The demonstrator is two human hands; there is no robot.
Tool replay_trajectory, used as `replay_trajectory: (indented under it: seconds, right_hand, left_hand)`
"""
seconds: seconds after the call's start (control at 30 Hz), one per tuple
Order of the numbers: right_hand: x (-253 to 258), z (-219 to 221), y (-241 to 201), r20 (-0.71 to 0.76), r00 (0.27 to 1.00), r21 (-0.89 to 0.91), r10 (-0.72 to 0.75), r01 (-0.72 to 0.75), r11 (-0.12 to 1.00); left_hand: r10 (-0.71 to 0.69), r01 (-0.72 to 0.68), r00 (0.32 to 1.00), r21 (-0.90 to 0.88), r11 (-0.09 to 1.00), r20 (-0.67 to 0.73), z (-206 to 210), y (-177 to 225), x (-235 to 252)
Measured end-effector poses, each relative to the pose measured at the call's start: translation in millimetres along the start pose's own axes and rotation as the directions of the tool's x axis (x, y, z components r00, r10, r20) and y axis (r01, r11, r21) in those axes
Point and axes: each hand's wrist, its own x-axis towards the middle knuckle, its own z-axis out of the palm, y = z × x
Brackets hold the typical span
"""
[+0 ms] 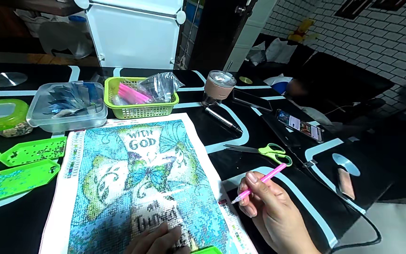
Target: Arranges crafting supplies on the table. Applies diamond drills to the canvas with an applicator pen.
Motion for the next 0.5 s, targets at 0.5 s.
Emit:
replay_trajectory:
  seconds: [0.5]
  right_hand:
    - [-50, 26, 11, 0.507, 0.843, -0.419, -0.178, 0.422, 0.804]
  left_hand:
    - [0.0, 0.001, 0.999, 0.014, 1.0, -0.043, 3, 1, -1]
